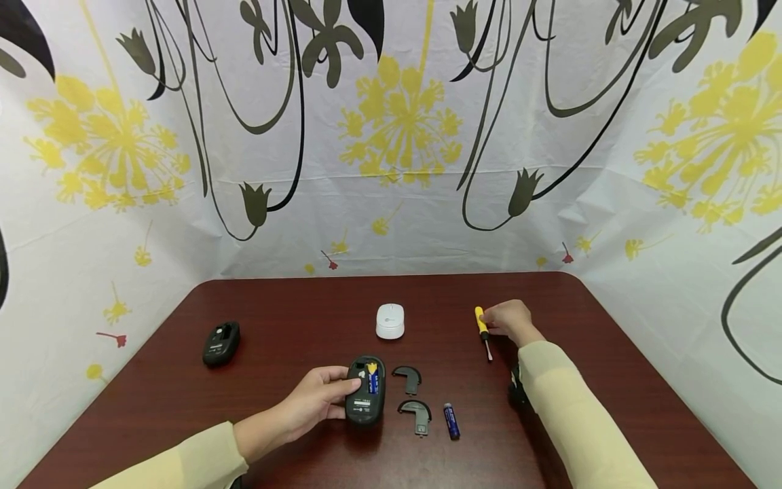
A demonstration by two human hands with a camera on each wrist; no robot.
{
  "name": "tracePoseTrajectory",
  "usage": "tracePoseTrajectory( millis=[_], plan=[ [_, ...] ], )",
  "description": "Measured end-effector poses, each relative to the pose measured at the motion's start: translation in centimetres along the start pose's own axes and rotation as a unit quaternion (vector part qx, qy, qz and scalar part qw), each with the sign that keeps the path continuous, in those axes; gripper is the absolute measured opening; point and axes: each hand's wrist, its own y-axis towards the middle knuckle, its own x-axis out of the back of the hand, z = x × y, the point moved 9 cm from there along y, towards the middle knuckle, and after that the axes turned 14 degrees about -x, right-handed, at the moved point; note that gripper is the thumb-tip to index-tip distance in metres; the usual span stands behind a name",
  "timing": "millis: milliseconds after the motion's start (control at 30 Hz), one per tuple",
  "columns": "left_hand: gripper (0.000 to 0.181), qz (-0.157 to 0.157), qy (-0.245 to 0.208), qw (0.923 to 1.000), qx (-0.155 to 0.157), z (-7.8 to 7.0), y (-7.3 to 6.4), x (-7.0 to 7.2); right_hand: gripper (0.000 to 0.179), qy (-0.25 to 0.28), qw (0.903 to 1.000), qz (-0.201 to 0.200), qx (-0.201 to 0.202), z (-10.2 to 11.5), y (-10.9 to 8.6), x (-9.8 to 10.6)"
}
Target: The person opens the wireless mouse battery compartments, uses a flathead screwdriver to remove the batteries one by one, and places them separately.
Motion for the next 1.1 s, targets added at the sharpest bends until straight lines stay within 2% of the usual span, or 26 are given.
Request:
tracePoseTrajectory(
  millis=[633, 833, 1100],
  plan=[
    [0.040, -0.002, -0.004, 1.0000, 0.000, -0.1, 0.0, 0.1, 0.035, 0.018, 0.9997, 0.018, -0.001, 0.7, -0.9, 0.2],
    [0.040, -0.003, -0.001, 1.0000, 0.003, -0.1, 0.0, 0.1, 0.039, 0.020, 0.9985, 0.045, 0.025, 2.0, -2.0, -0.2],
    [0.041, -0.006, -0.003, 1.0000, 0.004, 0.0, 0.1, 0.1, 0.051, 0.019, 0.9925, 0.103, 0.063, 3.4, -4.1, -2.2]
  ],
)
